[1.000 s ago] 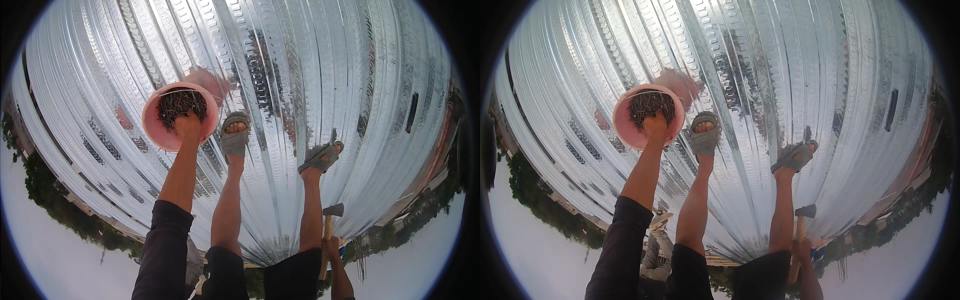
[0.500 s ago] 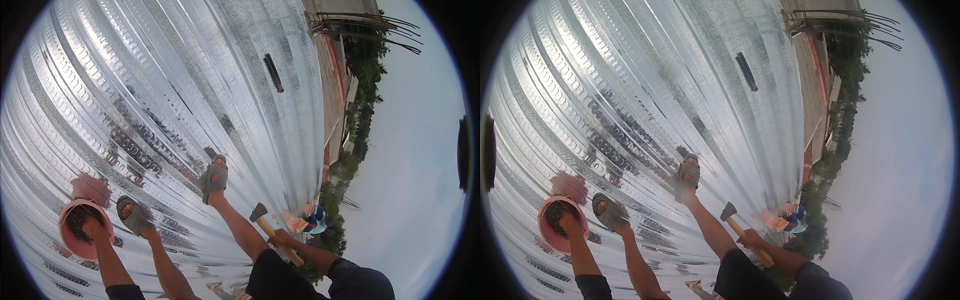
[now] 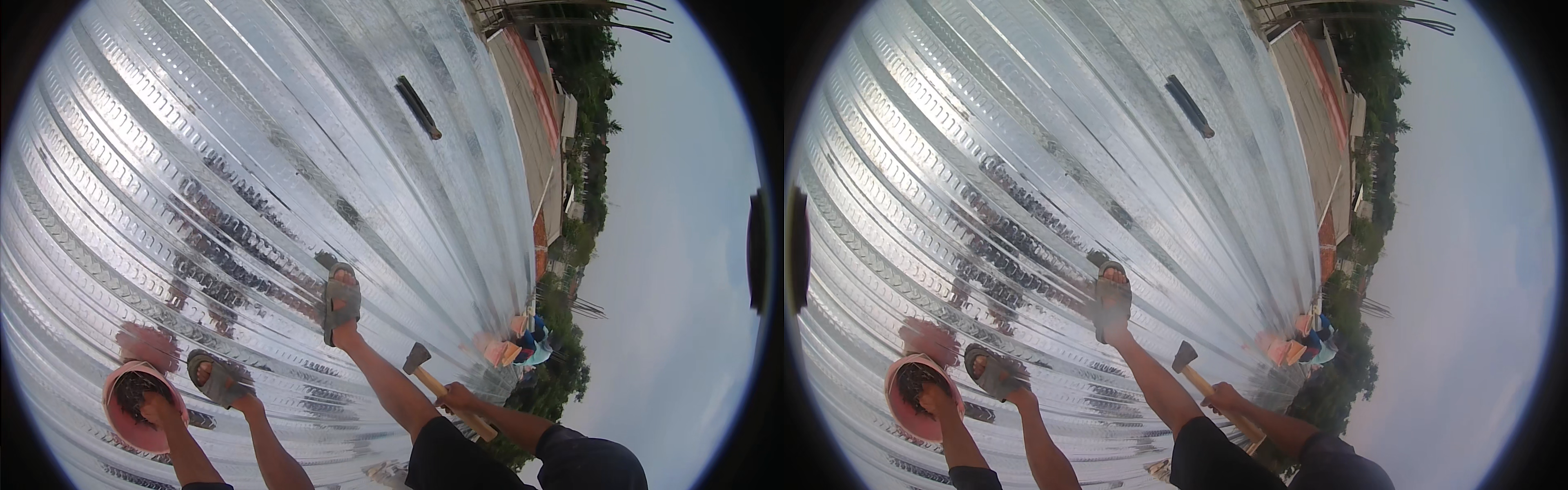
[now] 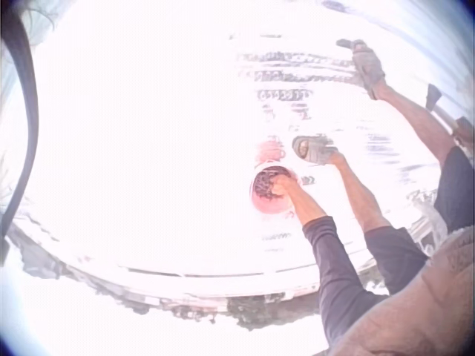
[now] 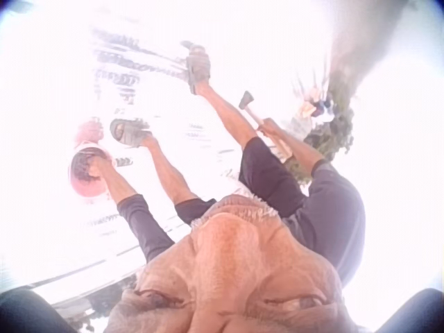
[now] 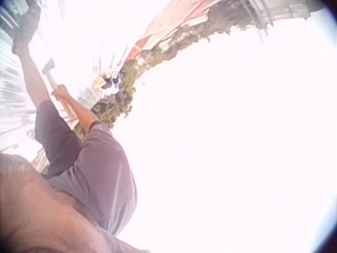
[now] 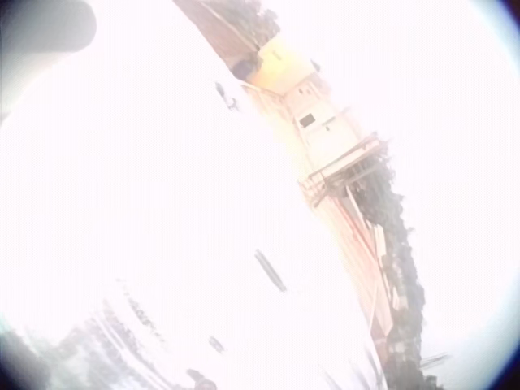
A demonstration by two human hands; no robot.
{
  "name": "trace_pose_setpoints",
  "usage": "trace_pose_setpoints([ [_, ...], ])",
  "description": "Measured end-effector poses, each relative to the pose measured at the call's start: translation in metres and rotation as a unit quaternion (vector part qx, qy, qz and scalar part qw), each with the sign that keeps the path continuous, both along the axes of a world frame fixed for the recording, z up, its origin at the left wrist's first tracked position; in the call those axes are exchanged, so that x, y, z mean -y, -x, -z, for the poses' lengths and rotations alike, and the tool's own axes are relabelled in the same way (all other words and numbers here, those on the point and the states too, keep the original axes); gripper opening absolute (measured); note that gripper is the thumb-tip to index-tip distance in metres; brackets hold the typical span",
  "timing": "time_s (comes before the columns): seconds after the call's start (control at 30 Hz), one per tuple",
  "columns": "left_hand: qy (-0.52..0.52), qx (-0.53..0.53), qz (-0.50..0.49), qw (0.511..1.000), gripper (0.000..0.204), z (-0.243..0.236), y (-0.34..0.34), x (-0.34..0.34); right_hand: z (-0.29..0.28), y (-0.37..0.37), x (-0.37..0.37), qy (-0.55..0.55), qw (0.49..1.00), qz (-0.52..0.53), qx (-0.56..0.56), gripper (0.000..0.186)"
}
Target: The person walks on a corrugated metal roof and uses a hammer to drive nails from a bucket into the roof sheets to secure them. The person moves along the roof, repeatedly picking nails and hammering them into place.
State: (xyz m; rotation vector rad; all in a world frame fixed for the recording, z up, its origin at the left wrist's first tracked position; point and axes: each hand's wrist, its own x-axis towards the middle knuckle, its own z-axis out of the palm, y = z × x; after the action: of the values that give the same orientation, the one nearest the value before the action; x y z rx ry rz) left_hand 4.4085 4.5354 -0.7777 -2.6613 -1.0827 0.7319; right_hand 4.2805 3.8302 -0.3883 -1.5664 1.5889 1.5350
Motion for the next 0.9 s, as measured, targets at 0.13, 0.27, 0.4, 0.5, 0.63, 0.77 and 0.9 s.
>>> trace_pose_setpoints([
  [0.13, 0.02, 0.225, -0.284, 0.932, 0.054, -0.042, 0.004, -0.021, 0.009, -0.004, 0.003, -0.003, 0.999, 0.051, 0.002, 0.023],
  [0.27, 0.099, 0.318, -0.342, 0.879, 0.037, -0.099, -0.067, 0.014, -0.015, -0.002, -0.011, 0.015, 0.996, 0.073, 0.04, 0.016],
  [0.4, 0.378, 0.389, -0.525, 0.656, 0.011, -0.146, -0.054, -0.017, 0.009, 0.014, 0.013, -0.017, 0.998, -0.021, 0.065, 0.017],
  [0.5, 0.499, 0.371, -0.518, 0.588, 0.01, -0.209, -0.059, -0.013, 0.008, 0.004, 0.037, -0.055, 0.995, -0.061, 0.062, 0.021],
  [0.63, 0.584, 0.343, -0.537, 0.503, 0.014, -0.273, -0.101, 0.041, 0.007, 0.0, 0.06, -0.105, 0.987, -0.017, 0.117, 0.022],
  [0.77, 0.671, 0.355, -0.511, 0.403, 0.015, -0.318, -0.146, 0.111, 0.004, -0.04, 0.073, -0.08, 0.99, -0.069, 0.093, 0.018],
  [0.9, 0.709, 0.365, -0.456, 0.394, 0.014, -0.354, -0.203, 0.189, -0.006, -0.093, 0.095, -0.091, 0.989, 0.015, 0.113, 0.015],
])
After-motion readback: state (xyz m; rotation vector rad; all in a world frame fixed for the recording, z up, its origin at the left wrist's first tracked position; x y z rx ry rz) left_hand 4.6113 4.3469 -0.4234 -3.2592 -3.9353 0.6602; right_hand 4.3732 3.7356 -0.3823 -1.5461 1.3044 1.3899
